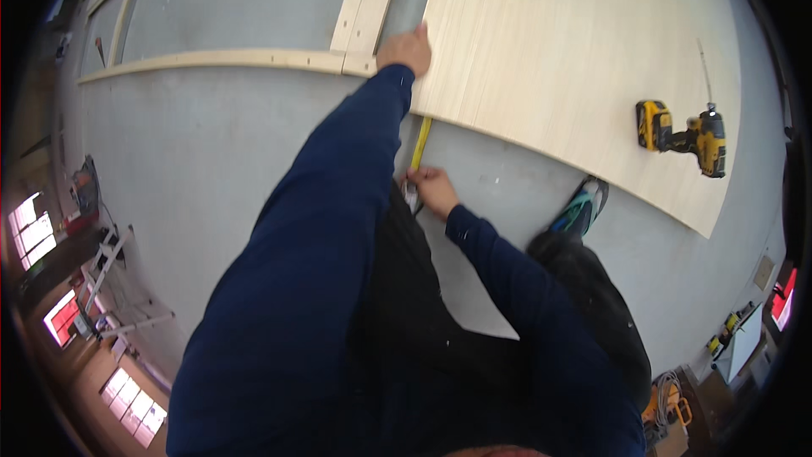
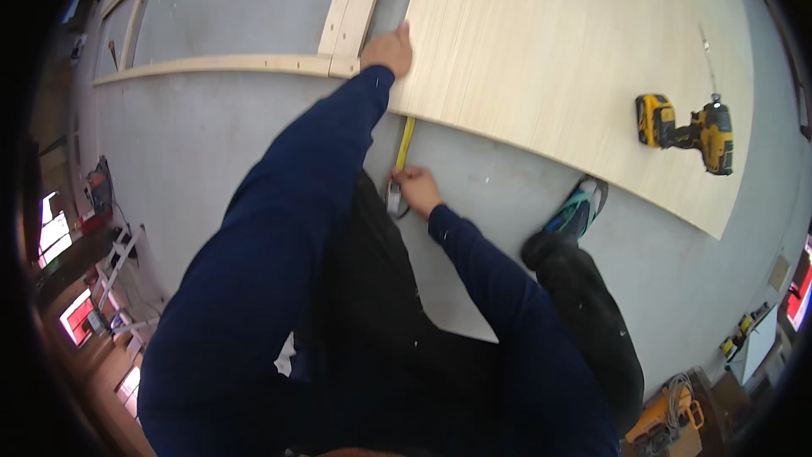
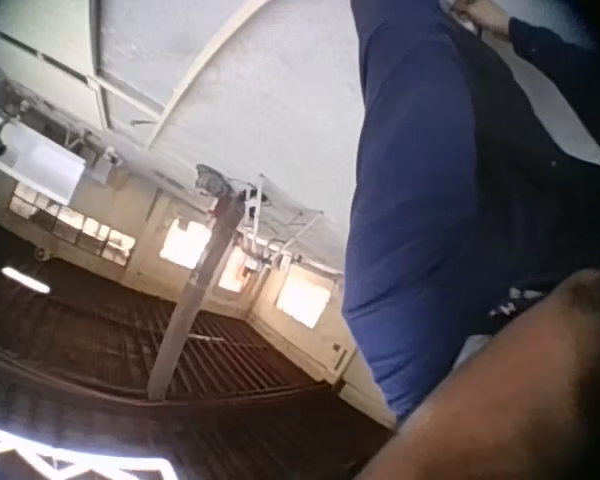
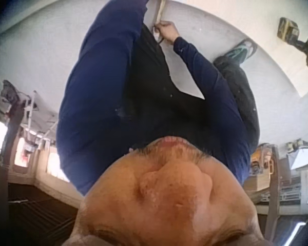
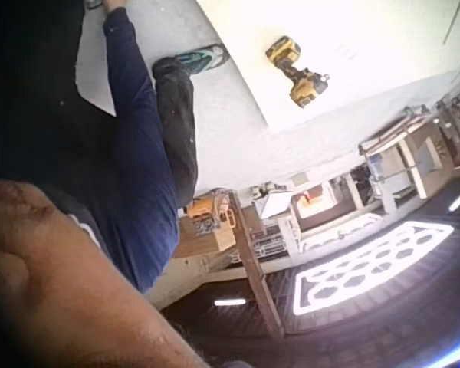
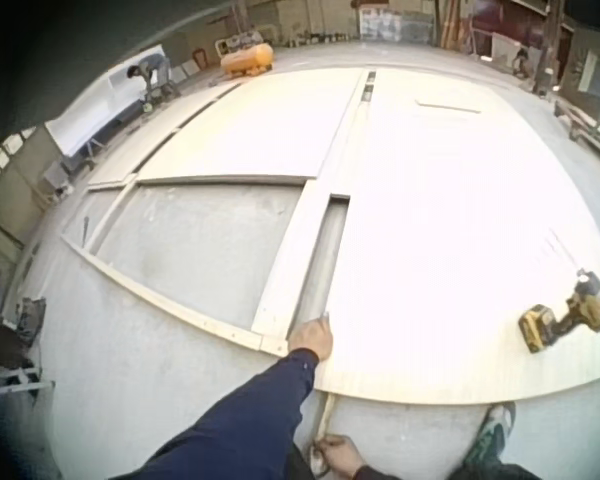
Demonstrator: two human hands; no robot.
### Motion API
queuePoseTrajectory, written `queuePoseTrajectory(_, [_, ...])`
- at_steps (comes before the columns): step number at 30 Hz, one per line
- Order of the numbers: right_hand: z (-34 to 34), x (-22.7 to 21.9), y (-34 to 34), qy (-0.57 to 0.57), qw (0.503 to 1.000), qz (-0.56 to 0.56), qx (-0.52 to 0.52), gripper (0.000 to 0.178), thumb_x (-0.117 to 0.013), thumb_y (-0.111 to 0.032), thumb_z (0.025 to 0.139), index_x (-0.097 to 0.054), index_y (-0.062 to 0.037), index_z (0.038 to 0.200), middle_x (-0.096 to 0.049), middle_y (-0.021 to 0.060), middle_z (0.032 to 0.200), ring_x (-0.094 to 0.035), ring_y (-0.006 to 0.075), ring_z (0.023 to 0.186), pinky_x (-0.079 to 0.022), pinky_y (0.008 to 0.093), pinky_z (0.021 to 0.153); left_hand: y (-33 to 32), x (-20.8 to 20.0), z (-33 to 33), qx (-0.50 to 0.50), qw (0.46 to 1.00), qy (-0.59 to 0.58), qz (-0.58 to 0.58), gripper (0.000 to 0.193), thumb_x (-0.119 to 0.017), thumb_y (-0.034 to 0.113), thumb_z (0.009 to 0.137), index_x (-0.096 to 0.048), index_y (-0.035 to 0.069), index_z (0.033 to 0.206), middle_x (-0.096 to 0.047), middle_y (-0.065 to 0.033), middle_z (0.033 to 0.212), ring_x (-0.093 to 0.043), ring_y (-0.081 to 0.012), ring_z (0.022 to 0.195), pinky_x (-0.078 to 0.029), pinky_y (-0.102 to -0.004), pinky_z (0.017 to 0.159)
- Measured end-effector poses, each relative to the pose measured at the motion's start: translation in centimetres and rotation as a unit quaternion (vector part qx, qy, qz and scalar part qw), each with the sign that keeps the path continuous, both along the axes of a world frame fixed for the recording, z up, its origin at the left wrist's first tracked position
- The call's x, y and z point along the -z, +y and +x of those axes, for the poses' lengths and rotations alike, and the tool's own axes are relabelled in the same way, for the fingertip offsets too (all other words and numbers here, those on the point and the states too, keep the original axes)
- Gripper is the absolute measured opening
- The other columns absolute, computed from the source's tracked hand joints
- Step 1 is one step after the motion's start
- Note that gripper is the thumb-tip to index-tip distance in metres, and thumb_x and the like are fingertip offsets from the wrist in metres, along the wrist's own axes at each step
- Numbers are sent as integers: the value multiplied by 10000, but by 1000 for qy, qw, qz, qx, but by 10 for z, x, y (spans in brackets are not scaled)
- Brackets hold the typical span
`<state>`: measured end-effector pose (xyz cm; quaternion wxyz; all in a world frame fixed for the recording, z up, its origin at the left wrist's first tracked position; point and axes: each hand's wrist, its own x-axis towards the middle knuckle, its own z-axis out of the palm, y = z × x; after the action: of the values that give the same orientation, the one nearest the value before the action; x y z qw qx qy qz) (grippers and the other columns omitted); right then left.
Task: Measure and secure plywood panels to a wooden frame using a tape measure and power drill.
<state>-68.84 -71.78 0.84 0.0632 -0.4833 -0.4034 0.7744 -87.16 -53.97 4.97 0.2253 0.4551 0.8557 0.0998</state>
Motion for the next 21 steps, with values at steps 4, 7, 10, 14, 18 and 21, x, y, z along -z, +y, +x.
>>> queuePoseTrajectory(4, [-1,-6,4,13,997,-78,16,287,-526,-230,913,-651,0,794,-603,25,661,-517,96,603,-425,254,605,-1,3,2,-21,999,-6,23,632,-191,398,947,-669,-5,855,-627,-253,901,-596,-403,887,-457,-464,832])
queuePoseTrajectory(7, [0,-10,3,17,996,-83,24,278,-512,-210,921,-639,7,802,-603,34,671,-525,107,600,-431,260,602,-2,1,3,-27,1000,1,7,628,-197,404,946,-670,0,859,-628,-256,902,-600,-400,885,-461,-456,835])
queuePoseTrajectory(10, [1,-13,2,18,995,-92,24,280,-507,-209,925,-628,14,807,-606,46,679,-535,116,593,-439,264,596,-4,-2,4,-32,999,-9,-6,641,-186,422,943,-667,2,885,-625,-254,921,-591,-404,902,-455,-460,847])
queuePoseTrajectory(14, [0,-21,4,21,994,-104,29,284,-494,-207,933,-619,19,817,-607,56,680,-548,125,586,-448,274,590,-5,-1,5,-35,999,-6,-8,663,-170,435,942,-665,-4,898,-620,-260,933,-583,-406,922,-447,-464,863])
queuePoseTrajectory(18, [1,-19,4,18,995,-101,21,278,-489,-204,935,-615,22,835,-609,60,682,-559,133,589,-453,277,589,-5,-1,5,-35,999,-7,-10,665,-168,437,942,-667,-2,896,-622,-258,931,-586,-404,918,-448,-463,862])
queuePoseTrajectory(21, [0,-18,5,15,995,-98,16,277,-487,-204,936,-613,24,844,-610,60,685,-563,136,597,-455,275,590,-5,0,4,-33,999,-3,-11,666,-167,434,943,-666,-4,893,-623,-255,929,-586,-405,914,-449,-464,859])
